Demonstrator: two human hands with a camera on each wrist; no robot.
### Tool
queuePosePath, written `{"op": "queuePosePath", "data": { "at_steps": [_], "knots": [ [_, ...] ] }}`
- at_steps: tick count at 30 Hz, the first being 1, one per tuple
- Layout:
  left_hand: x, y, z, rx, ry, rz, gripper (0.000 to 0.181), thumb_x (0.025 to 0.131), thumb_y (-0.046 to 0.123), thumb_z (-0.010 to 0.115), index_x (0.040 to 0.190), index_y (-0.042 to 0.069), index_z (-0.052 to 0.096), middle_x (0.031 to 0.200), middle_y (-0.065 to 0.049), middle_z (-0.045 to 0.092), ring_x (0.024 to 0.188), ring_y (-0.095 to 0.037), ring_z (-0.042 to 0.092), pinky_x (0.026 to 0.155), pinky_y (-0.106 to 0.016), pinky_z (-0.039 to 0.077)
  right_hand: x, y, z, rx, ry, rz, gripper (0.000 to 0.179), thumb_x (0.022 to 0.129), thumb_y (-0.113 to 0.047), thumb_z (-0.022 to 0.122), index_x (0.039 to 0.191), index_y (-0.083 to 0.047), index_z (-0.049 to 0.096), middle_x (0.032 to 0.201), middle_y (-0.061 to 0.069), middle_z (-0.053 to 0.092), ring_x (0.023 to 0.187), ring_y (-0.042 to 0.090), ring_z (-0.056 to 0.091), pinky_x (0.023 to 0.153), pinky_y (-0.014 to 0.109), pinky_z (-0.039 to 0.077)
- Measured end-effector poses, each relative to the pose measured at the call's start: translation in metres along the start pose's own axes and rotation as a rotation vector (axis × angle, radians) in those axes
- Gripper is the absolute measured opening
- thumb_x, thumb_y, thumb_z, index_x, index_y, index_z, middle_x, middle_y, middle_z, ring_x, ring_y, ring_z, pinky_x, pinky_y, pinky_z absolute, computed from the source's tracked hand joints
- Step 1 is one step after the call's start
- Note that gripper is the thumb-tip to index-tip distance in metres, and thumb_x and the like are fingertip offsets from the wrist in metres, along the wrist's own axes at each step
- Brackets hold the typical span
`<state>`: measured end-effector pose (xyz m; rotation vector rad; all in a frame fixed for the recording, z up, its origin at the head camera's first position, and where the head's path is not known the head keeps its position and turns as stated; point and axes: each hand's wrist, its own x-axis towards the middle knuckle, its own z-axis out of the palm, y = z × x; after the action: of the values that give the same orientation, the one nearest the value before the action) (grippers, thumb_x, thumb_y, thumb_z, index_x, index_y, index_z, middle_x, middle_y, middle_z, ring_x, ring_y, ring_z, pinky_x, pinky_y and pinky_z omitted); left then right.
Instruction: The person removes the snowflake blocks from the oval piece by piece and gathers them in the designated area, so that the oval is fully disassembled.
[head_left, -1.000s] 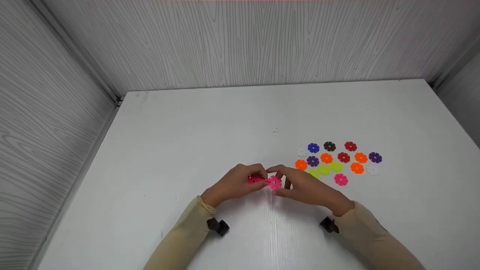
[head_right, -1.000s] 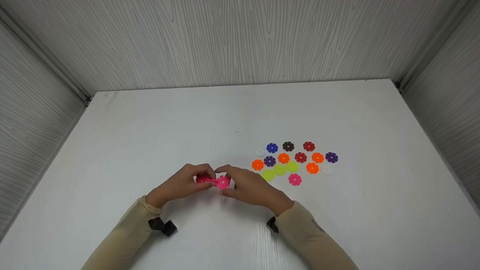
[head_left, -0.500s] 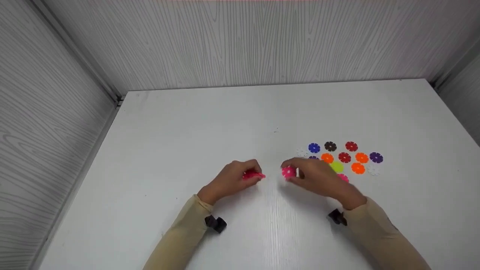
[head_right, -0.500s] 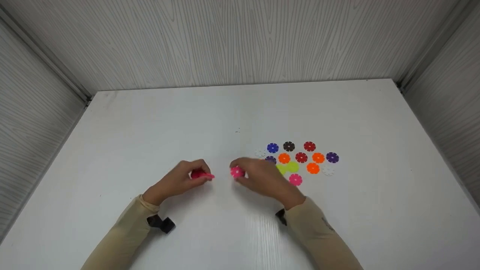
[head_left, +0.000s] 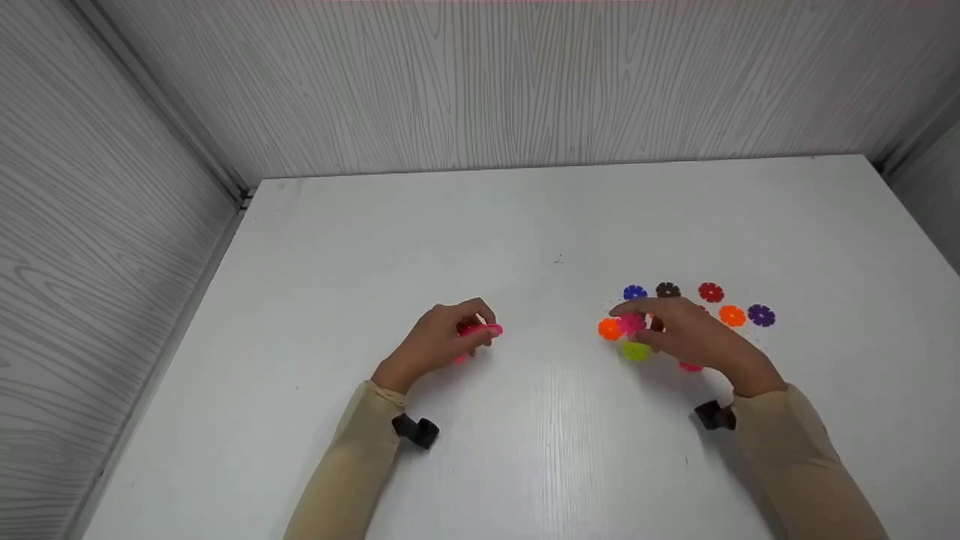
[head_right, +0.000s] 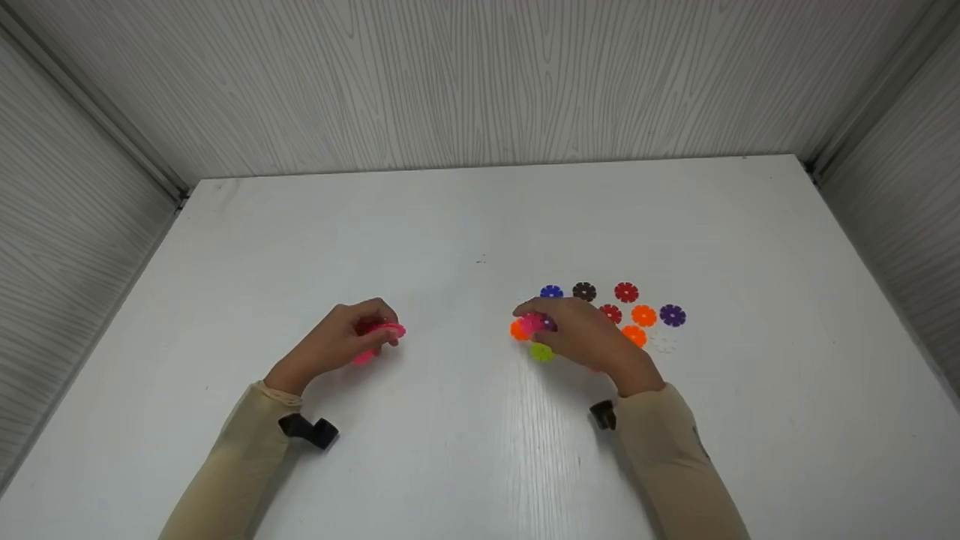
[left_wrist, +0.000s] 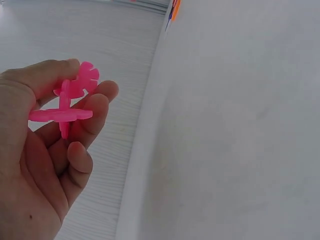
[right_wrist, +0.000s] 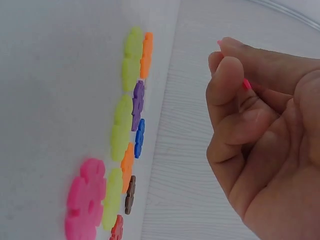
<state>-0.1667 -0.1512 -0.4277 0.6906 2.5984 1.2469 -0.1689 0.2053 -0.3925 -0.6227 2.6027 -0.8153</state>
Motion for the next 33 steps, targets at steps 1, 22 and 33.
{"op": "queuePosePath", "data": {
  "at_steps": [1,22,33],
  "knots": [
    [0.000,0.000,0.000,-0.004,-0.011,-0.012,0.006,0.093,0.021,0.061,0.098,0.019,0.062,0.081,-0.002,0.072,0.059,-0.008,0.057,0.059,-0.022,0.042,0.000,0.001,-0.001,0.008,-0.018,0.010,0.039,0.093,-0.016,0.063,0.132,-0.017,0.058,0.103,0.005,0.066,0.074,0.018,0.059,0.062,0.025,0.048],
    [0.001,0.000,0.000,0.001,-0.098,-0.019,0.011,0.086,0.010,0.054,0.096,0.013,0.057,0.081,0.000,0.061,0.072,-0.013,0.049,0.066,-0.025,0.040,-0.012,0.014,-0.019,0.062,-0.313,0.187,0.025,0.092,-0.007,0.055,0.113,-0.013,0.068,0.068,0.001,0.056,0.060,0.015,0.051,0.062,0.029,0.044],
    [0.001,-0.001,0.002,-0.014,-0.099,0.015,0.010,0.092,0.018,0.064,0.099,0.021,0.071,0.095,0.004,0.068,0.085,-0.011,0.054,0.075,-0.024,0.045,-0.010,0.015,-0.013,0.021,-0.334,0.245,0.024,0.089,-0.008,0.061,0.112,-0.012,0.064,0.070,0.002,0.054,0.062,0.016,0.051,0.065,0.029,0.045]
  ]
}}
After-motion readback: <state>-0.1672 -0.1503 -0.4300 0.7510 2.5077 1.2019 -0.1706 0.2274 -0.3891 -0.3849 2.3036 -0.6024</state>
